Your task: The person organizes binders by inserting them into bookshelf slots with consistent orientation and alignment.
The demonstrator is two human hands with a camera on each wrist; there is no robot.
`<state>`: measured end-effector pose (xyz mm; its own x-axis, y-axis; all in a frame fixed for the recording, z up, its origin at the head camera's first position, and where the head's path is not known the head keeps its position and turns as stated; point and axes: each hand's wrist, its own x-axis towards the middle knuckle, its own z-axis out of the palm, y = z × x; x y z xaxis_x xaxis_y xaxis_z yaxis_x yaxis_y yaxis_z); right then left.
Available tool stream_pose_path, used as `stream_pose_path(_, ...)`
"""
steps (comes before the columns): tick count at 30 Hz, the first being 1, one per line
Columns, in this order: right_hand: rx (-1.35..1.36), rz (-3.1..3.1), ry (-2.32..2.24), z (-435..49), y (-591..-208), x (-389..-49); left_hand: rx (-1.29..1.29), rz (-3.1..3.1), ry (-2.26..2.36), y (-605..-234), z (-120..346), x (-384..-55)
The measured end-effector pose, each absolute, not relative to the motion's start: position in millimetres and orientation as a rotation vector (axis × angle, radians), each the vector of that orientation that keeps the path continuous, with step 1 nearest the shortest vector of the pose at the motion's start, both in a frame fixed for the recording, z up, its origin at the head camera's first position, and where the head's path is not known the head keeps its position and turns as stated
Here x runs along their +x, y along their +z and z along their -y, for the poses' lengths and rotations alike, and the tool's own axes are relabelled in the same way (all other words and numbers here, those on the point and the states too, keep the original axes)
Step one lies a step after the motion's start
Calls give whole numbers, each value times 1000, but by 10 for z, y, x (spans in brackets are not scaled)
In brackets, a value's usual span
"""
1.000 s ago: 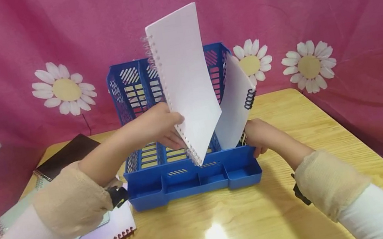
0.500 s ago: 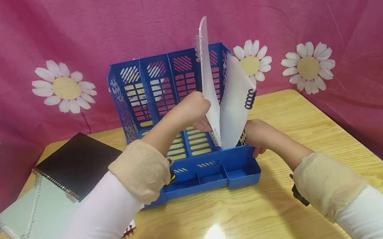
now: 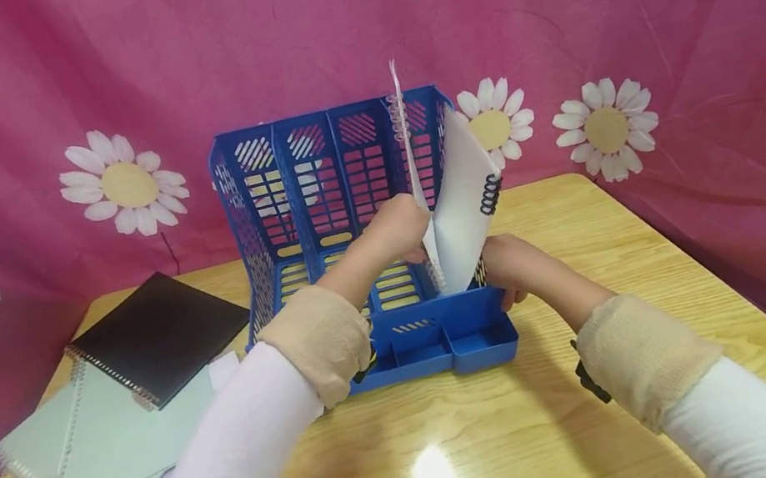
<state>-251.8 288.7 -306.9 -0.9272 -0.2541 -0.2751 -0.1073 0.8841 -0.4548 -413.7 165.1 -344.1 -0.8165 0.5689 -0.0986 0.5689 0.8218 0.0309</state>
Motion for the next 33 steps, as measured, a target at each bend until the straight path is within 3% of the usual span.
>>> stream_pose_path(3,-217,-2708,-673,-2877,-3081,-2529,745,-2936,176,-2805,-1508,-3271)
stream_pose_path(7,-179,-2697,-714,-2869,-3101,-2534,689,-2936,394,-2553,-1450,-2848)
stream_pose_path(18,-168,-2684,-693,-2806,-3146,-2572,696,-2948,337,-2673,-1448,-2892)
stream_pose_path(27,-196,-2699,-692,-2767,-3091,-2573,641,-2601,586,-2569,-1304,-2879)
stream_pose_path(33,-184,-2701,-722,-2755,-3126,-2576,588,-2520,702,-2689,-1302,-2944)
